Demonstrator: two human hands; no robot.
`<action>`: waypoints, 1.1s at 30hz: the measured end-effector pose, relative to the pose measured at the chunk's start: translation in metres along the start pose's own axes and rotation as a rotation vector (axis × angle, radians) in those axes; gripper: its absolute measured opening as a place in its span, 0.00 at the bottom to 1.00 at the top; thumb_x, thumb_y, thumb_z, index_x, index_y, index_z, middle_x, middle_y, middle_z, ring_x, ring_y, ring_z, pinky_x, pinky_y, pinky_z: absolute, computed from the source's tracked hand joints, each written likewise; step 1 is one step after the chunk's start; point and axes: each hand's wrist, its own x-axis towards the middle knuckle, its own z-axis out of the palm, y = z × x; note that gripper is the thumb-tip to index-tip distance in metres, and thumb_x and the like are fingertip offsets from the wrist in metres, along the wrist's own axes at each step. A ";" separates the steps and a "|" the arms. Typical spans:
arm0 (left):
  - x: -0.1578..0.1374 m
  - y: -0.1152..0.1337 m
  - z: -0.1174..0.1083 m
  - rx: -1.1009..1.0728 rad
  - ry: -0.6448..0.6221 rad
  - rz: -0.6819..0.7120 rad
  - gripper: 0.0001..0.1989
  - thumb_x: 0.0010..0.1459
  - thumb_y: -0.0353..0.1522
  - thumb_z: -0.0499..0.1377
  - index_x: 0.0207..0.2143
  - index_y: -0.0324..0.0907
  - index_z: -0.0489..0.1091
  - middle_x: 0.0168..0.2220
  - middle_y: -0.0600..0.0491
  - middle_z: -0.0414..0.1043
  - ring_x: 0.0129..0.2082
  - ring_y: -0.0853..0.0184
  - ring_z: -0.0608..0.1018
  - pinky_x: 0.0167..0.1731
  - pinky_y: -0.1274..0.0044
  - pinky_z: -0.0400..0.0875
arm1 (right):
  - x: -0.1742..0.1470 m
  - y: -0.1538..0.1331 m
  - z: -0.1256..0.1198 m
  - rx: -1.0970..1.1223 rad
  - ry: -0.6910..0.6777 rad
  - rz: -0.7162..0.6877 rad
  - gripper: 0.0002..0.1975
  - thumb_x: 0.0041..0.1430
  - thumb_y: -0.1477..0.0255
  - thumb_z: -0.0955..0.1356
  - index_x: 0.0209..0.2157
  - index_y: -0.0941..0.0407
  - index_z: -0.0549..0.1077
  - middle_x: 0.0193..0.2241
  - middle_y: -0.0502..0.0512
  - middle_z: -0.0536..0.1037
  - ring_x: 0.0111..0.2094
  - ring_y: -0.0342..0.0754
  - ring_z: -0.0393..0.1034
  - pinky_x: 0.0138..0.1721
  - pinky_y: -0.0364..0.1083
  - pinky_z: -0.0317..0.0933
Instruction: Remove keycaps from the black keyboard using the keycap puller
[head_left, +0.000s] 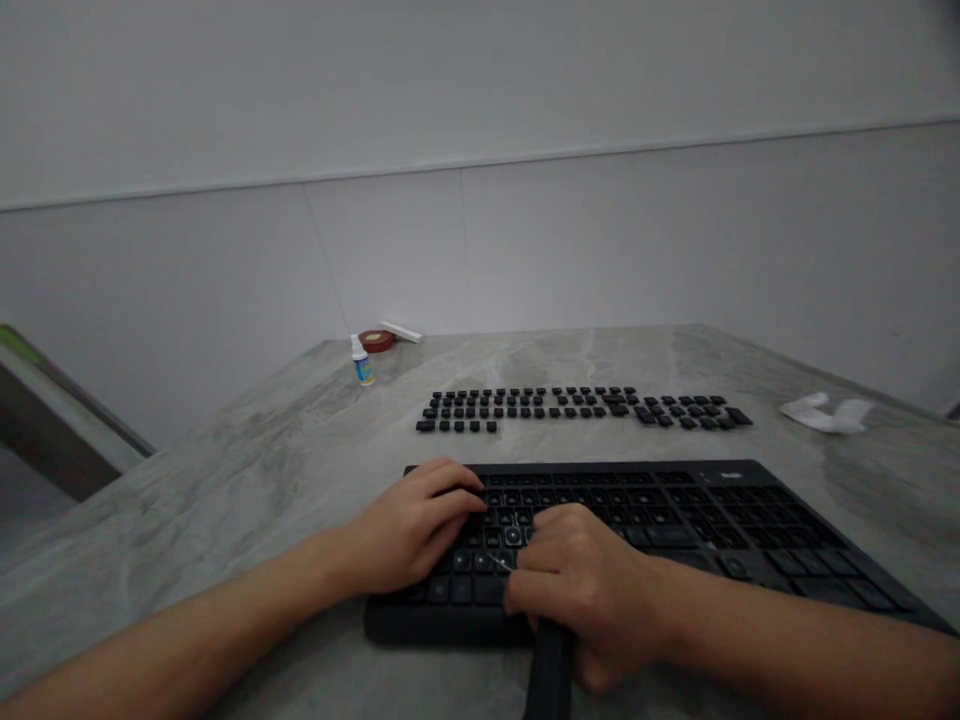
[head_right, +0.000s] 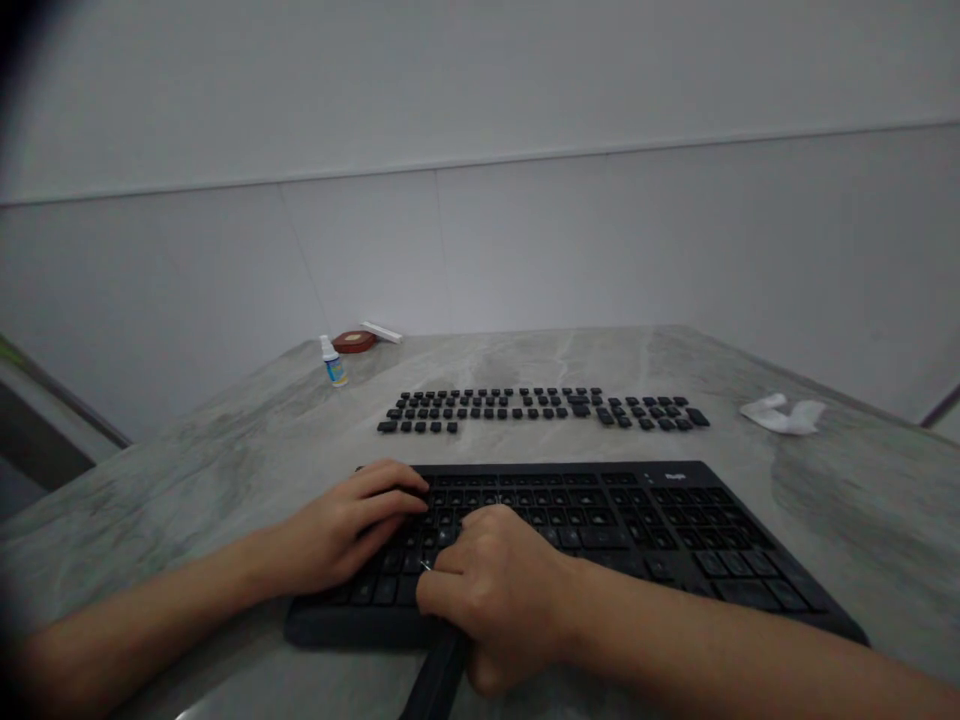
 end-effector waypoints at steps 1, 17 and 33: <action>-0.006 -0.003 0.002 -0.040 0.007 -0.005 0.13 0.63 0.24 0.50 0.46 0.40 0.70 0.49 0.45 0.70 0.49 0.62 0.73 0.49 0.69 0.72 | 0.000 0.000 0.000 0.007 -0.011 0.016 0.09 0.38 0.70 0.66 0.27 0.55 0.68 0.17 0.45 0.70 0.17 0.45 0.64 0.21 0.46 0.44; 0.000 -0.016 -0.002 -0.194 -0.144 0.323 0.19 0.59 0.26 0.54 0.52 0.40 0.72 0.56 0.42 0.71 0.60 0.55 0.69 0.61 0.61 0.65 | 0.014 0.019 -0.020 0.949 0.148 0.781 0.04 0.41 0.79 0.65 0.22 0.57 0.65 0.19 0.43 0.62 0.23 0.39 0.54 0.25 0.39 0.50; 0.002 -0.017 -0.003 -0.243 -0.197 0.263 0.19 0.61 0.28 0.55 0.55 0.42 0.70 0.58 0.45 0.68 0.62 0.57 0.68 0.62 0.61 0.63 | 0.011 0.022 -0.019 0.926 0.290 0.786 0.04 0.42 0.75 0.66 0.21 0.57 0.64 0.17 0.43 0.59 0.21 0.39 0.52 0.24 0.40 0.48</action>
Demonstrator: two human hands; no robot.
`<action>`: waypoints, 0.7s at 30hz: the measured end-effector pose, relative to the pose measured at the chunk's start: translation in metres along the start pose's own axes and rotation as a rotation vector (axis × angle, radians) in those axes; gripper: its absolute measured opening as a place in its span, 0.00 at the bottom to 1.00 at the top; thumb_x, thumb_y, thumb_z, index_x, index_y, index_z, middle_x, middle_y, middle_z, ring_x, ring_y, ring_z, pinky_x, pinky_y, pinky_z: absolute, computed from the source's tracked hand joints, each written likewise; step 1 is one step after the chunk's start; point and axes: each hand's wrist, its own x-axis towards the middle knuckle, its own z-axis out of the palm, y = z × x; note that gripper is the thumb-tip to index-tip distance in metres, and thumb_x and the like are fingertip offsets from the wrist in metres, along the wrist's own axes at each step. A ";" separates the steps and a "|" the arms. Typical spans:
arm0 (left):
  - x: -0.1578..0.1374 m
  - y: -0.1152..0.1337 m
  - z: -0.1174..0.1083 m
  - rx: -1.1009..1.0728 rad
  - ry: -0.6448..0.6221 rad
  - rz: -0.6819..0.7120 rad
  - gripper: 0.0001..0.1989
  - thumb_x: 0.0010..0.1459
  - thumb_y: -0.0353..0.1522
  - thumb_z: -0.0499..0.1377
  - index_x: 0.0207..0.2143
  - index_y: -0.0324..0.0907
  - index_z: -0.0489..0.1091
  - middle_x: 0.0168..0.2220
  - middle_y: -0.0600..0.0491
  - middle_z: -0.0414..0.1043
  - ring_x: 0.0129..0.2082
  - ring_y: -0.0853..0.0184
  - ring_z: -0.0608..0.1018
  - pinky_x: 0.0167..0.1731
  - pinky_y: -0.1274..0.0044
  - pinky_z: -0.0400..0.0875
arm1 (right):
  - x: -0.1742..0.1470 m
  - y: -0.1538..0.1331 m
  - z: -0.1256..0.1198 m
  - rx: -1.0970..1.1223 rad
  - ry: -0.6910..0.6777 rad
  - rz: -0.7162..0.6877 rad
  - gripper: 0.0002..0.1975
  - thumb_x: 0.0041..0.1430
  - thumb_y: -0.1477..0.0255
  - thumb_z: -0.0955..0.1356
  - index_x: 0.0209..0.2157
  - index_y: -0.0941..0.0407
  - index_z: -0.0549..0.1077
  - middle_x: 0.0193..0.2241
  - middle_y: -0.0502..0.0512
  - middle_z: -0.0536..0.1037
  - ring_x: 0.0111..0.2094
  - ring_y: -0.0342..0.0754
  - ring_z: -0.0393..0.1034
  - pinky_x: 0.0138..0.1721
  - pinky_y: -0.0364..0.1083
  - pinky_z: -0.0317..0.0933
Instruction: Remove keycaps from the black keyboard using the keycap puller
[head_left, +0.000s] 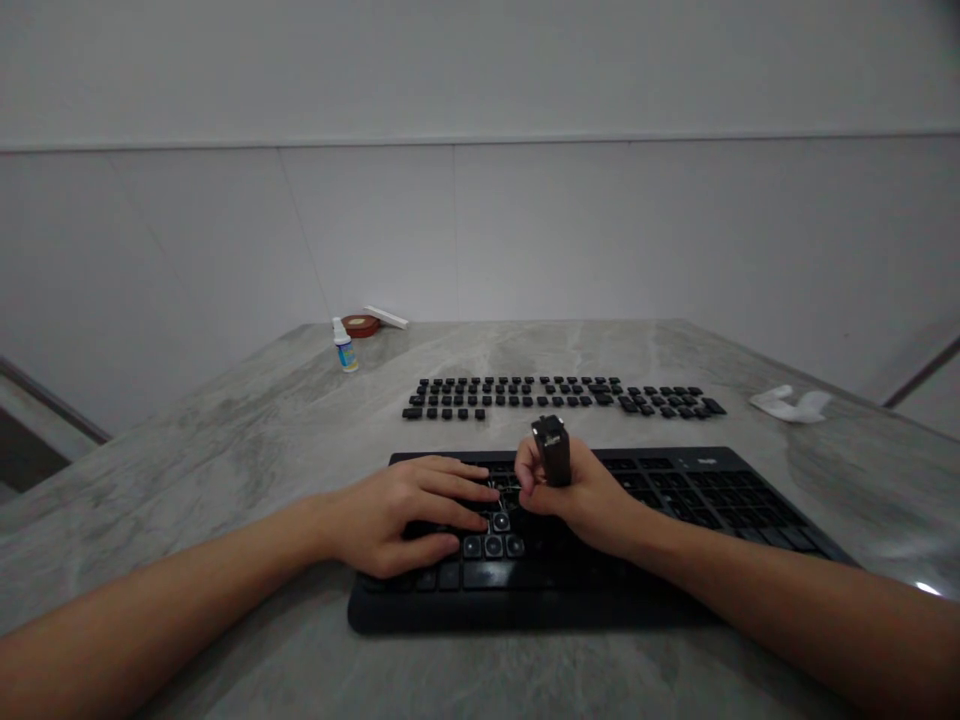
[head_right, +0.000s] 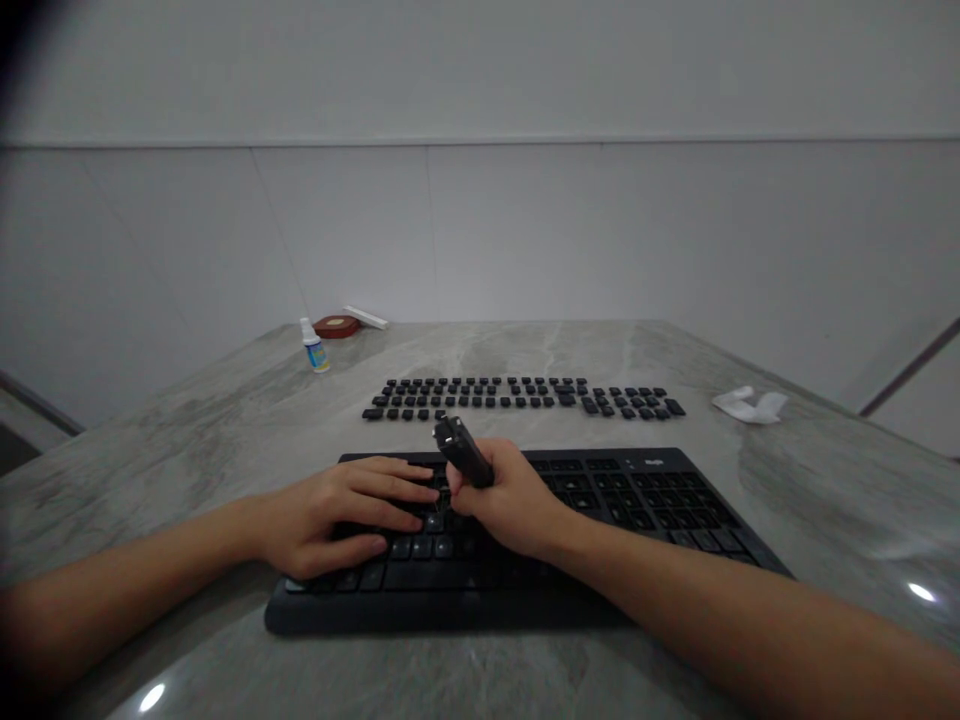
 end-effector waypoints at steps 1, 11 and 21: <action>0.000 0.000 0.000 0.001 -0.005 -0.003 0.19 0.61 0.28 0.55 0.54 0.41 0.70 0.58 0.45 0.68 0.61 0.57 0.68 0.62 0.62 0.63 | -0.001 0.000 0.000 -0.023 -0.014 -0.012 0.03 0.43 0.75 0.66 0.22 0.57 0.64 0.17 0.43 0.60 0.21 0.40 0.52 0.24 0.40 0.48; 0.002 0.002 -0.001 0.000 -0.008 -0.021 0.18 0.62 0.28 0.55 0.53 0.41 0.71 0.57 0.46 0.70 0.60 0.59 0.69 0.62 0.63 0.64 | -0.005 -0.001 0.004 -0.196 -0.015 -0.045 0.03 0.47 0.78 0.64 0.23 0.57 0.64 0.19 0.44 0.61 0.23 0.40 0.53 0.24 0.40 0.50; 0.002 0.001 0.000 0.013 0.013 -0.006 0.17 0.61 0.28 0.56 0.52 0.41 0.72 0.55 0.45 0.72 0.58 0.58 0.71 0.60 0.63 0.66 | -0.007 0.000 0.004 -0.301 0.027 -0.033 0.07 0.41 0.83 0.62 0.22 0.57 0.63 0.18 0.44 0.61 0.23 0.41 0.55 0.24 0.40 0.48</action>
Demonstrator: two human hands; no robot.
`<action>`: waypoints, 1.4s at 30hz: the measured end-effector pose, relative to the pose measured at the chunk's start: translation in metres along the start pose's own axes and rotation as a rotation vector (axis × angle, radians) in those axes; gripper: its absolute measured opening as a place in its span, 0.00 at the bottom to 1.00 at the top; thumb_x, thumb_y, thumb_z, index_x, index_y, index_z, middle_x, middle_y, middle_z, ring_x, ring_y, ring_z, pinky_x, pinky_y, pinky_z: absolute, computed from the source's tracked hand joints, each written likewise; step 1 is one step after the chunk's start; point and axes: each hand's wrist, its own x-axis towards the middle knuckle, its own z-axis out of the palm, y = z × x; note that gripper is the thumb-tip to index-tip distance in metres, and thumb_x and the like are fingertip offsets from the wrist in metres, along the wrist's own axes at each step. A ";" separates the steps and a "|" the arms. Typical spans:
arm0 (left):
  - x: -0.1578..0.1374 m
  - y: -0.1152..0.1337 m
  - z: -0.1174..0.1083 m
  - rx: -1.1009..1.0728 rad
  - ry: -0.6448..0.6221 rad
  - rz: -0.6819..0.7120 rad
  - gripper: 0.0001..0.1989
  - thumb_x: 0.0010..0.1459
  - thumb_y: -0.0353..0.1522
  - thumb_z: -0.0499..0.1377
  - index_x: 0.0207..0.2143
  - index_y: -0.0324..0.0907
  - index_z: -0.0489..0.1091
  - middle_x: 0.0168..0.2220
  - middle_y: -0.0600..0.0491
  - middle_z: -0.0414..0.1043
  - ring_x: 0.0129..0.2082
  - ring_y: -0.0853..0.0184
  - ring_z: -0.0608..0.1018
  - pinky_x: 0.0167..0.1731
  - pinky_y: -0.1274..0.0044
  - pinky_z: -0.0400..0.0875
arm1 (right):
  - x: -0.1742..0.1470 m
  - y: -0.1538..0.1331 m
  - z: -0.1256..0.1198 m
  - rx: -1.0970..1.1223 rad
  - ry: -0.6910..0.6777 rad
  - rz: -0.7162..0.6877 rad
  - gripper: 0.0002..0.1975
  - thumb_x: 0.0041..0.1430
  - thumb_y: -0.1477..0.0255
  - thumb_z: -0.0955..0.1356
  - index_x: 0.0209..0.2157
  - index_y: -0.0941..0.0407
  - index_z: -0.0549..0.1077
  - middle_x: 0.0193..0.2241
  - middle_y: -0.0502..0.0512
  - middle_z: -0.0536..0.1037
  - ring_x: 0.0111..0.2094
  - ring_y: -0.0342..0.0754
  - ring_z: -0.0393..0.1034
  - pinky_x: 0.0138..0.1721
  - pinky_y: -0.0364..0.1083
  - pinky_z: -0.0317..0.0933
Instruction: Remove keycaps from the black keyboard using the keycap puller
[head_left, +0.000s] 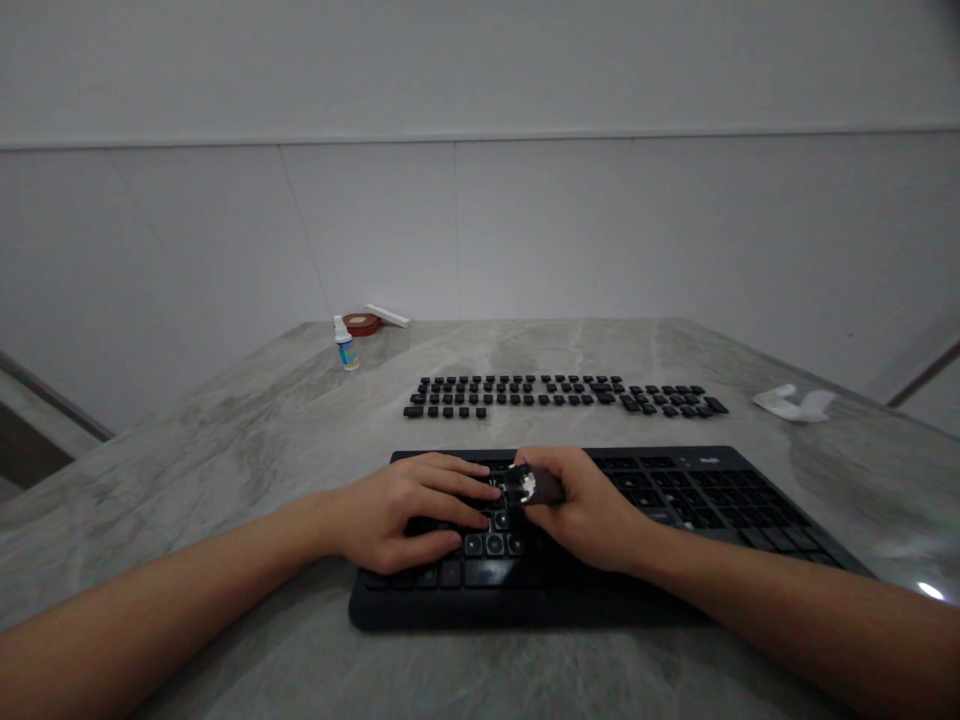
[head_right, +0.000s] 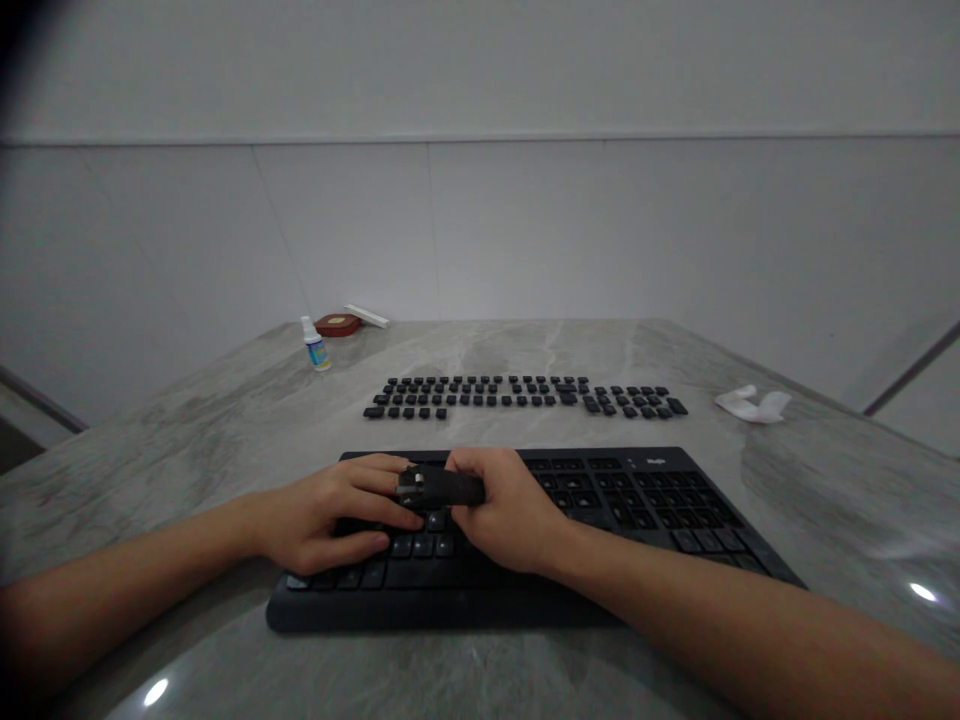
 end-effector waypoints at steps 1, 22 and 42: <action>0.000 0.000 0.000 -0.001 0.001 0.008 0.17 0.61 0.28 0.56 0.52 0.40 0.72 0.55 0.44 0.72 0.58 0.58 0.71 0.60 0.63 0.65 | 0.000 0.000 0.000 -0.007 0.003 -0.002 0.07 0.40 0.83 0.62 0.22 0.57 0.63 0.18 0.44 0.61 0.23 0.41 0.55 0.24 0.41 0.48; 0.000 0.000 -0.001 0.020 -0.024 0.015 0.17 0.61 0.28 0.55 0.52 0.38 0.72 0.56 0.44 0.71 0.60 0.58 0.69 0.62 0.64 0.64 | 0.000 0.001 -0.001 0.048 -0.051 -0.015 0.04 0.46 0.79 0.64 0.22 0.57 0.63 0.19 0.45 0.62 0.23 0.42 0.55 0.25 0.42 0.49; 0.000 -0.001 -0.001 0.004 -0.018 0.011 0.17 0.62 0.28 0.55 0.52 0.39 0.71 0.57 0.44 0.70 0.60 0.57 0.68 0.61 0.62 0.65 | -0.001 -0.002 -0.001 0.038 -0.042 -0.015 0.05 0.44 0.81 0.63 0.21 0.57 0.63 0.18 0.44 0.61 0.22 0.41 0.54 0.24 0.41 0.49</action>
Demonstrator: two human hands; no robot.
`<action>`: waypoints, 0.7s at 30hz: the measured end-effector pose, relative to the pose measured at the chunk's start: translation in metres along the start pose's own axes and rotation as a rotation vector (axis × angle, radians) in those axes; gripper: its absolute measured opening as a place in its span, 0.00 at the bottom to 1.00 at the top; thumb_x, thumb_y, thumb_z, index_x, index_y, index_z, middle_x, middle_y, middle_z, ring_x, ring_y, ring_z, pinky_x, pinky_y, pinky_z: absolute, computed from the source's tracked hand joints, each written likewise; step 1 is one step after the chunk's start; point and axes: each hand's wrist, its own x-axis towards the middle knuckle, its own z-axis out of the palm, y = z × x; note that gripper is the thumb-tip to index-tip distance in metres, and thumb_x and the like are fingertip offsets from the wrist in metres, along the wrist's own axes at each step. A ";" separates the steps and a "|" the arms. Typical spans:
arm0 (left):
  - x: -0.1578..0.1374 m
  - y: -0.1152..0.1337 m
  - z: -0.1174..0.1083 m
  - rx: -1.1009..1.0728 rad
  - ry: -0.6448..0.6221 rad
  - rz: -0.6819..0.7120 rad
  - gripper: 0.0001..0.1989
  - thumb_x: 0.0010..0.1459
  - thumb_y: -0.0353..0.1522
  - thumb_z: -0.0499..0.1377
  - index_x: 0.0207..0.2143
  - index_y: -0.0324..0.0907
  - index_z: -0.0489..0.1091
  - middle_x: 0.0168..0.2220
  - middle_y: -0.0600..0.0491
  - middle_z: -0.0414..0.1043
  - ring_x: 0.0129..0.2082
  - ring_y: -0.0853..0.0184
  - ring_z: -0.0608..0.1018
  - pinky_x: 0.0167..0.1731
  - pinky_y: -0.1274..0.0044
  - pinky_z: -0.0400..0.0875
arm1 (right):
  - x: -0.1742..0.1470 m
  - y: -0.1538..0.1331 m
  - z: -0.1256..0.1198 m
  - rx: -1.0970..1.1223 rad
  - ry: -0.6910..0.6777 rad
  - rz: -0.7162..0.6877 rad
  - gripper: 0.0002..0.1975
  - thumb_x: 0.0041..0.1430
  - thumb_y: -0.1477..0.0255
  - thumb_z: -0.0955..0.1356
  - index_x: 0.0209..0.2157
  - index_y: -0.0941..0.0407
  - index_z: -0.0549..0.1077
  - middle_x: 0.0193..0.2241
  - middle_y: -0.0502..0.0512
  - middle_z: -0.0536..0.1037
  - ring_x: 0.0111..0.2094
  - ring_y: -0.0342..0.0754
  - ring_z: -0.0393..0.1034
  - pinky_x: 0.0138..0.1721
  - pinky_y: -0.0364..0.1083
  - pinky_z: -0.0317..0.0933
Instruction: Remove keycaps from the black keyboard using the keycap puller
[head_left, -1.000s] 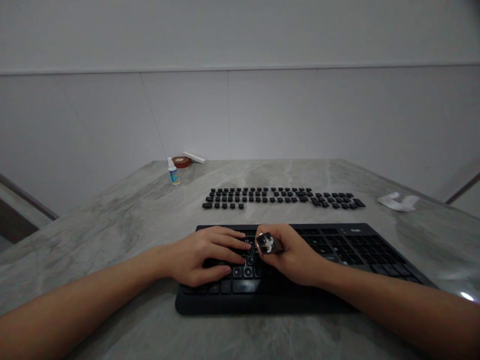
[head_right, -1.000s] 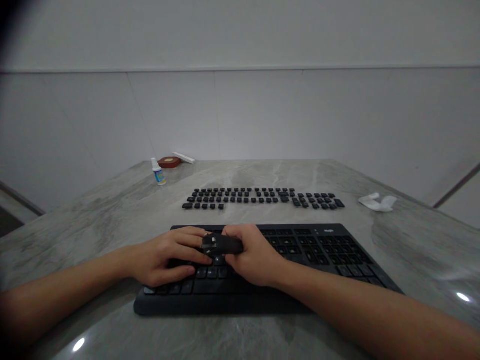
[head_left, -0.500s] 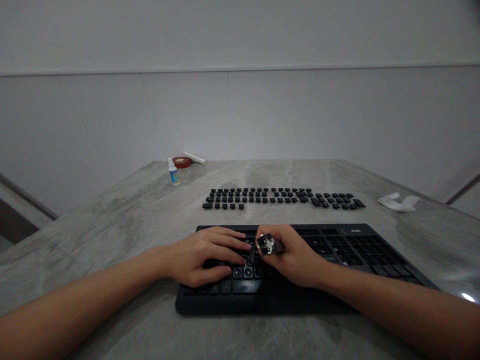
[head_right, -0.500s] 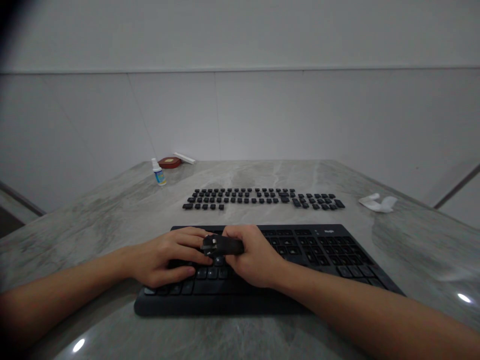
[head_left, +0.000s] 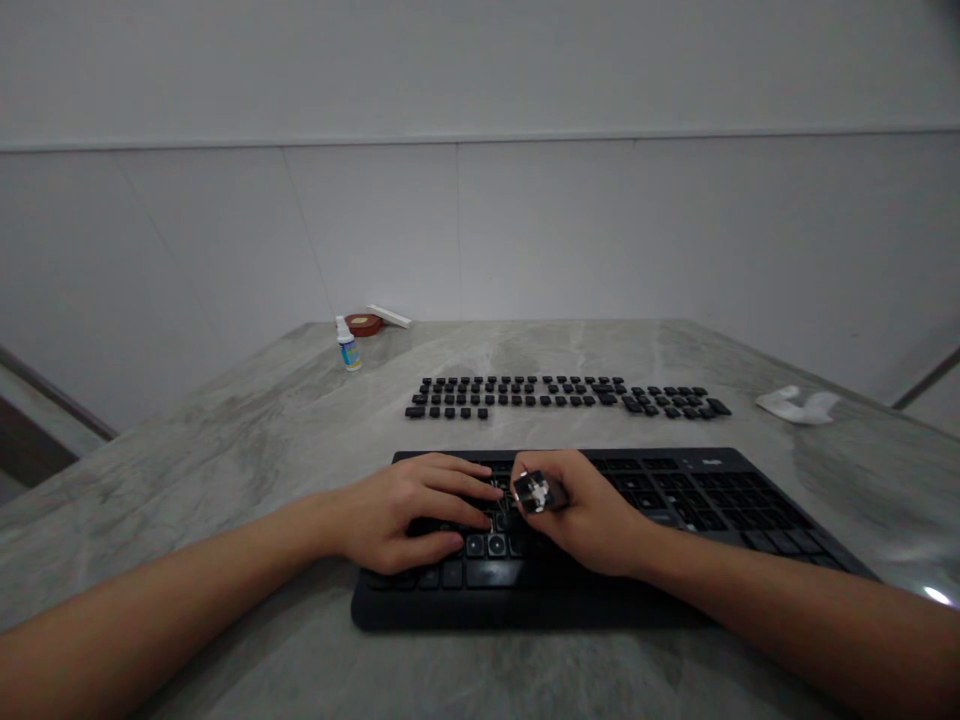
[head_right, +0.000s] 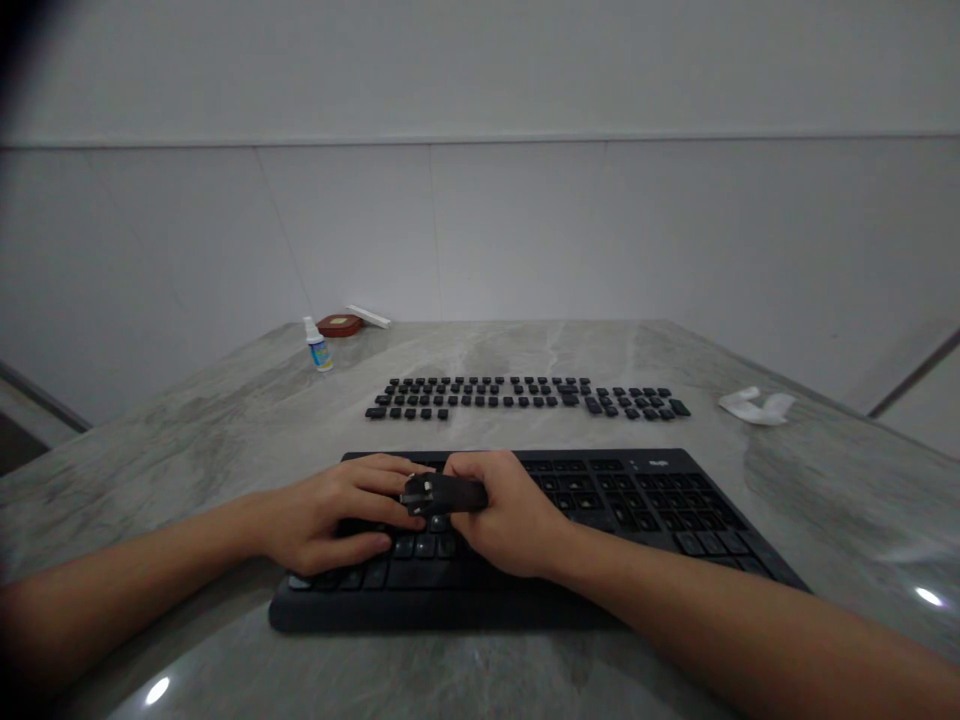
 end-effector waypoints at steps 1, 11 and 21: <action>0.000 0.000 0.000 0.000 -0.002 -0.002 0.17 0.62 0.29 0.55 0.52 0.39 0.71 0.57 0.44 0.70 0.60 0.57 0.68 0.61 0.62 0.64 | 0.000 0.000 0.000 -0.003 -0.007 -0.005 0.05 0.44 0.81 0.63 0.21 0.57 0.63 0.18 0.44 0.61 0.22 0.41 0.54 0.24 0.41 0.49; 0.001 0.000 0.000 -0.008 0.003 0.008 0.15 0.62 0.29 0.55 0.50 0.39 0.72 0.56 0.43 0.70 0.60 0.57 0.69 0.61 0.62 0.65 | 0.000 -0.003 -0.002 0.001 -0.082 -0.021 0.06 0.42 0.82 0.63 0.22 0.57 0.65 0.18 0.45 0.64 0.22 0.40 0.54 0.23 0.40 0.49; 0.001 0.000 -0.001 -0.020 0.001 0.016 0.17 0.62 0.29 0.54 0.53 0.39 0.71 0.55 0.44 0.71 0.59 0.57 0.70 0.60 0.61 0.65 | -0.005 -0.001 -0.002 -0.037 -0.152 -0.206 0.08 0.41 0.80 0.63 0.27 0.56 0.66 0.18 0.44 0.66 0.19 0.40 0.58 0.23 0.40 0.50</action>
